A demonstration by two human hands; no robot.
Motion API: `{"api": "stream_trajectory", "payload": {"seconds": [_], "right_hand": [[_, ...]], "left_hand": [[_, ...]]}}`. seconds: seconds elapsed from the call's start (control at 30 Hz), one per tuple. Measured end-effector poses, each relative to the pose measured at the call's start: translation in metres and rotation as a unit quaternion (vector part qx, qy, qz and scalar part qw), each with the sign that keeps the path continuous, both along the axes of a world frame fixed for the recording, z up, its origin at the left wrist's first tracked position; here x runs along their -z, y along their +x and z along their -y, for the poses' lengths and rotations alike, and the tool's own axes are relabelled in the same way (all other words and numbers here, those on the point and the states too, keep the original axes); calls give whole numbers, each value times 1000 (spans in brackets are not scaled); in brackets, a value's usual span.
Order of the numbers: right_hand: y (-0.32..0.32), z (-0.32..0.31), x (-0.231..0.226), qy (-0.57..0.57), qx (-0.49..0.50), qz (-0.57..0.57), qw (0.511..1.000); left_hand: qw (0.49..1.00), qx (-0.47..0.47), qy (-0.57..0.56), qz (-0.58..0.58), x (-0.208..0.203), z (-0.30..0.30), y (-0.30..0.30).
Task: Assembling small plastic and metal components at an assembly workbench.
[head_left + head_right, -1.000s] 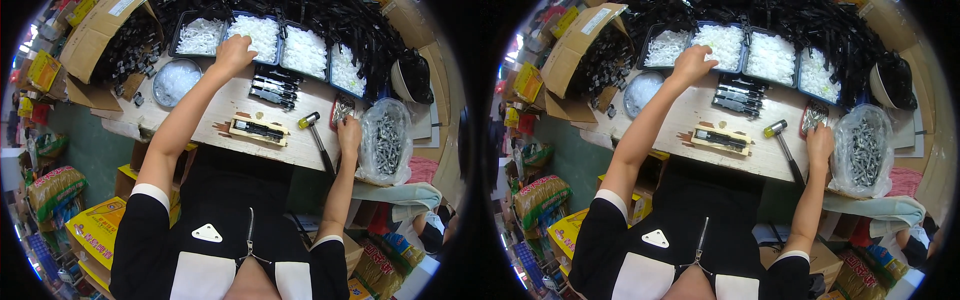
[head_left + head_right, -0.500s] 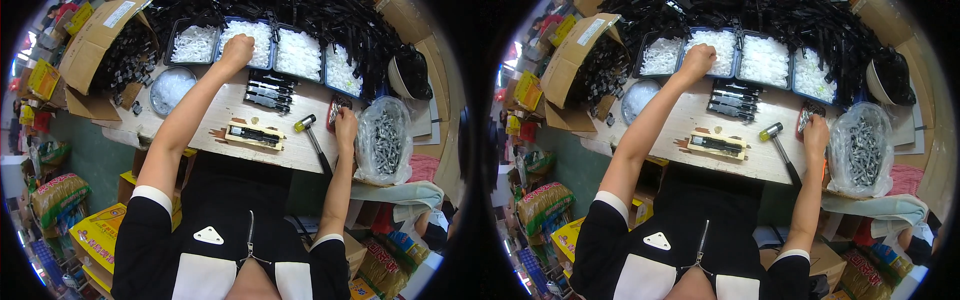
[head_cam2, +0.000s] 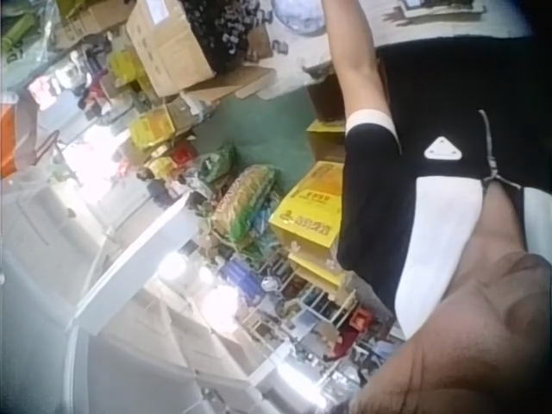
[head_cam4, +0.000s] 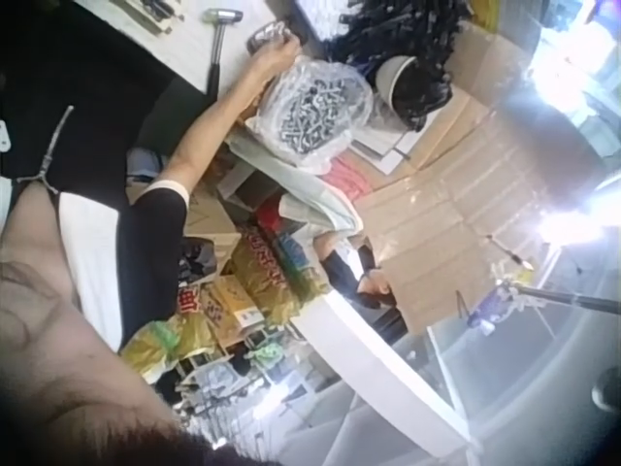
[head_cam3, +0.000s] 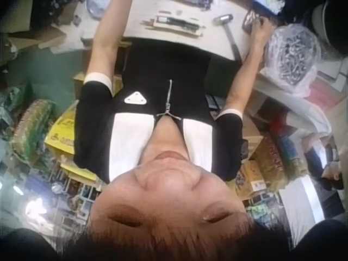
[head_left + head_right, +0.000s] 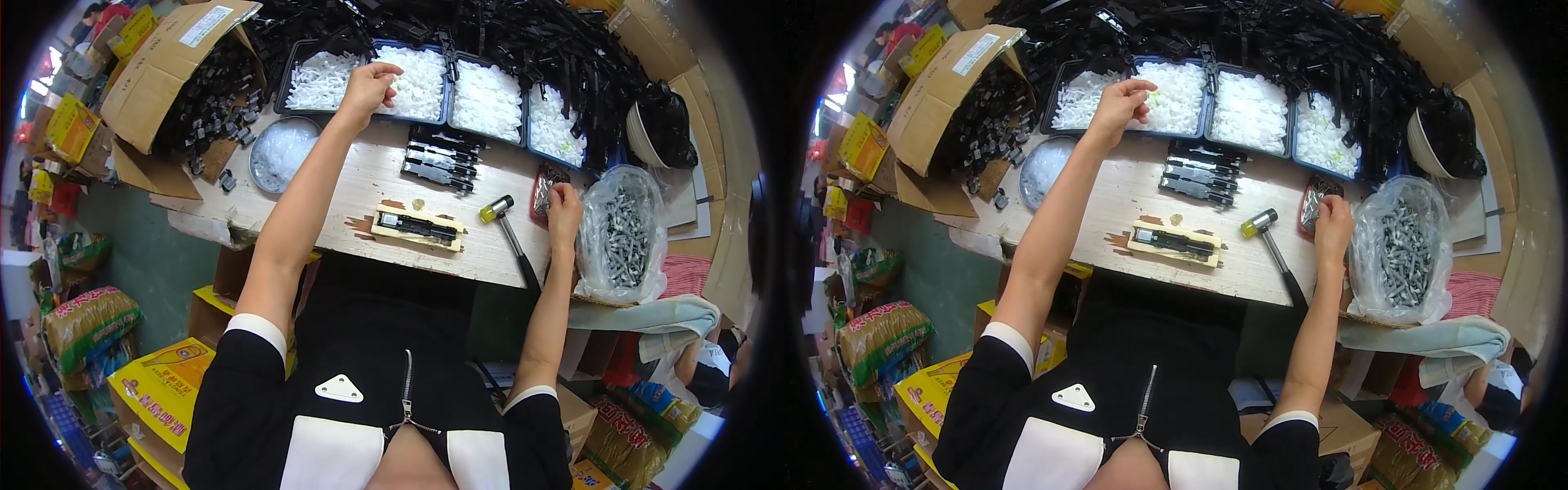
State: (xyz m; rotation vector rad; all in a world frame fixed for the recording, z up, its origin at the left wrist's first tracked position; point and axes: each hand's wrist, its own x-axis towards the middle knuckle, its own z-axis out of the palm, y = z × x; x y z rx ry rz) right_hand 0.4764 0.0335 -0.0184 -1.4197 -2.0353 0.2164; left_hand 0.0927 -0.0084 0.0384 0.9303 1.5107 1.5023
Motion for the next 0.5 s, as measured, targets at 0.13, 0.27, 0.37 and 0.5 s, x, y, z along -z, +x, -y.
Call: {"api": "stream_trajectory", "payload": {"seconds": [0.13,0.27,0.37,0.5], "right_hand": [[-14,13,-14,-171,17,-232,957],[-59,48,-35,-274,-161,-428,846],[-97,74,-43,-344,-224,-434,802],[-126,97,-41,-426,-284,-443,736]], "left_hand": [[987,54,50,142,-1,23,8],[963,145,64,219,8,70,42],[945,159,36,285,19,105,67],[932,182,-6,312,29,140,80]]}}
